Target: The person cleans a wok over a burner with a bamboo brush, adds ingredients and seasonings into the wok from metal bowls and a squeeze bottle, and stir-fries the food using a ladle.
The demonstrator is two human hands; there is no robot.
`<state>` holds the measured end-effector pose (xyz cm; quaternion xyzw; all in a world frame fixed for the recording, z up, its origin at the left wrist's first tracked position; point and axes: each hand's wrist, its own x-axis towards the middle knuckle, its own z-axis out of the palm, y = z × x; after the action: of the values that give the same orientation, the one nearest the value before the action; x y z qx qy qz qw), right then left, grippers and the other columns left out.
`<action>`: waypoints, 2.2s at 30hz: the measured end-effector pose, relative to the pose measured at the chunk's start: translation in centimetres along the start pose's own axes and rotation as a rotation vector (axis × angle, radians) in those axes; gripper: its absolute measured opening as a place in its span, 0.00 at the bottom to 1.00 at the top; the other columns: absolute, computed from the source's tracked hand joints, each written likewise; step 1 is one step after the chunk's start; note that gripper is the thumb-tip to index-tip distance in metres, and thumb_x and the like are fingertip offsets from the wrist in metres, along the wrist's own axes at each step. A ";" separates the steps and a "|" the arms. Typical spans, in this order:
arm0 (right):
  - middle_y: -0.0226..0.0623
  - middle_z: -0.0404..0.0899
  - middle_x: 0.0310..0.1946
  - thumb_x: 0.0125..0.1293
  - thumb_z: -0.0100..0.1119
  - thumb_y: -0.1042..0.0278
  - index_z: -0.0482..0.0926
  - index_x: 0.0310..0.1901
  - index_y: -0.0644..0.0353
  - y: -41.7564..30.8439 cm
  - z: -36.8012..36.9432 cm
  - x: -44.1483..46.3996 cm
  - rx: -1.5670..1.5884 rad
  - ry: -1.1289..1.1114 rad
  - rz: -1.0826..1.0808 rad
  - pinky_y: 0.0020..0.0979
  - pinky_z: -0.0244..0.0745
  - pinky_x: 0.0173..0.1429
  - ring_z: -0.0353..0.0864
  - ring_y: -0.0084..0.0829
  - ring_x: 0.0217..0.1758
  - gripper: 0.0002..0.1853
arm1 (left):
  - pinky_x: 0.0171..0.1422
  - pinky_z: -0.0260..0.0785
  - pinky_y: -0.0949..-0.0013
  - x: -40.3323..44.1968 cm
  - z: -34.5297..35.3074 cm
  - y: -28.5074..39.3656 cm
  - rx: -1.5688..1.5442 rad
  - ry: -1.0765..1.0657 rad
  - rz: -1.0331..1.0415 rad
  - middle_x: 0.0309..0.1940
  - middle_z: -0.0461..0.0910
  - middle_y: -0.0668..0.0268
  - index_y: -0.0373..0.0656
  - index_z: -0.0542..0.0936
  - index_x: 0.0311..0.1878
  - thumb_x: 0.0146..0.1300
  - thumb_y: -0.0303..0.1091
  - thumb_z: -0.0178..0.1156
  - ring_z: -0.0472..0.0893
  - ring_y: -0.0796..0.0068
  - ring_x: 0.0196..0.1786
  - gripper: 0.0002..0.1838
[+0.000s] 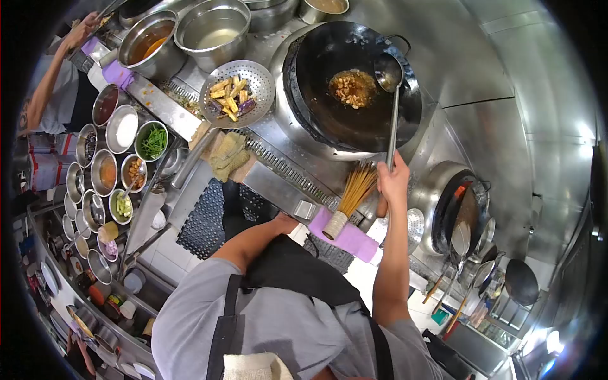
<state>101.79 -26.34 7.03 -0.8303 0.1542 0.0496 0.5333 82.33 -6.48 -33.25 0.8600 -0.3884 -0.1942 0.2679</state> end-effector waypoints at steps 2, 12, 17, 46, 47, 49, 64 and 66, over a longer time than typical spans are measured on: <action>0.34 0.79 0.25 0.66 0.56 0.75 0.71 0.67 0.65 -0.3 -0.4 0.5 -0.082 -0.063 0.060 0.29 0.73 0.25 0.79 0.27 0.20 0.26 | 0.85 0.45 0.50 0.8 -0.3 0.6 -0.078 -0.047 -0.057 0.77 0.63 0.56 0.45 0.68 0.74 0.63 0.41 0.53 0.58 0.53 0.81 0.34; 0.57 0.82 0.51 0.63 0.60 0.77 0.65 0.76 0.51 1.6 -5.6 -12.1 -0.785 -0.124 -0.064 0.32 0.76 0.59 0.87 0.40 0.52 0.37 | 0.81 0.52 0.47 -2.0 -2.4 -0.2 -0.026 -0.157 0.047 0.76 0.63 0.53 0.51 0.65 0.76 0.57 0.36 0.56 0.60 0.51 0.79 0.39; 0.48 0.78 0.64 0.63 0.59 0.77 0.62 0.75 0.63 1.1 -5.3 -16.4 -0.374 -0.210 -0.050 0.30 0.70 0.67 0.80 0.31 0.60 0.37 | 0.79 0.52 0.39 -3.5 -6.5 1.5 -0.147 -0.357 -0.075 0.79 0.57 0.56 0.52 0.59 0.79 0.56 0.31 0.59 0.56 0.51 0.81 0.44; 0.59 0.80 0.58 0.63 0.62 0.72 0.69 0.68 0.75 -2.7 0.1 -0.9 -0.452 0.097 -0.374 0.36 0.71 0.67 0.81 0.47 0.61 0.32 | 0.65 0.73 0.50 -21.1 -8.9 -5.9 -0.525 -0.025 -0.804 0.52 0.82 0.45 0.42 0.81 0.59 0.60 0.43 0.61 0.80 0.46 0.59 0.25; 0.59 0.80 0.58 0.63 0.62 0.72 0.69 0.68 0.75 -3.8 0.7 0.8 -0.387 0.088 -0.430 0.36 0.70 0.67 0.81 0.47 0.62 0.32 | 0.62 0.74 0.49 -24.5 -8.7 -5.8 -0.504 0.209 -0.956 0.48 0.84 0.44 0.39 0.84 0.52 0.61 0.42 0.60 0.82 0.44 0.55 0.21; 0.59 0.81 0.55 0.64 0.62 0.69 0.71 0.67 0.73 -6.8 1.5 6.4 -0.420 0.037 -0.572 0.39 0.72 0.65 0.83 0.49 0.58 0.30 | 0.56 0.76 0.47 -30.3 -6.6 -7.3 -0.445 0.291 -1.337 0.42 0.84 0.42 0.35 0.86 0.40 0.62 0.40 0.58 0.84 0.41 0.48 0.16; 0.63 0.83 0.33 0.59 0.64 0.68 0.77 0.41 0.75 -16.9 20.9 28.3 -0.717 -0.040 -0.395 0.46 0.80 0.41 0.86 0.53 0.35 0.16 | 0.23 0.67 0.71 -37.1 -7.0 -0.7 -1.555 0.777 -1.565 0.26 0.82 0.63 0.40 0.82 0.33 0.60 0.22 0.54 0.82 0.73 0.26 0.07; 0.69 0.81 0.43 0.60 0.63 0.68 0.77 0.49 0.74 -17.1 22.8 25.8 -0.673 0.061 -0.503 0.52 0.74 0.58 0.80 0.65 0.53 0.19 | 0.24 0.68 0.70 -36.7 -7.8 -1.9 -1.563 0.748 -1.534 0.25 0.82 0.64 0.40 0.82 0.33 0.61 0.22 0.54 0.80 0.74 0.25 0.07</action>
<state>133.35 -4.49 5.78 -0.9710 -0.0624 -0.0592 0.2231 64.80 25.30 -23.69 0.4734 0.5652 -0.2262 0.6366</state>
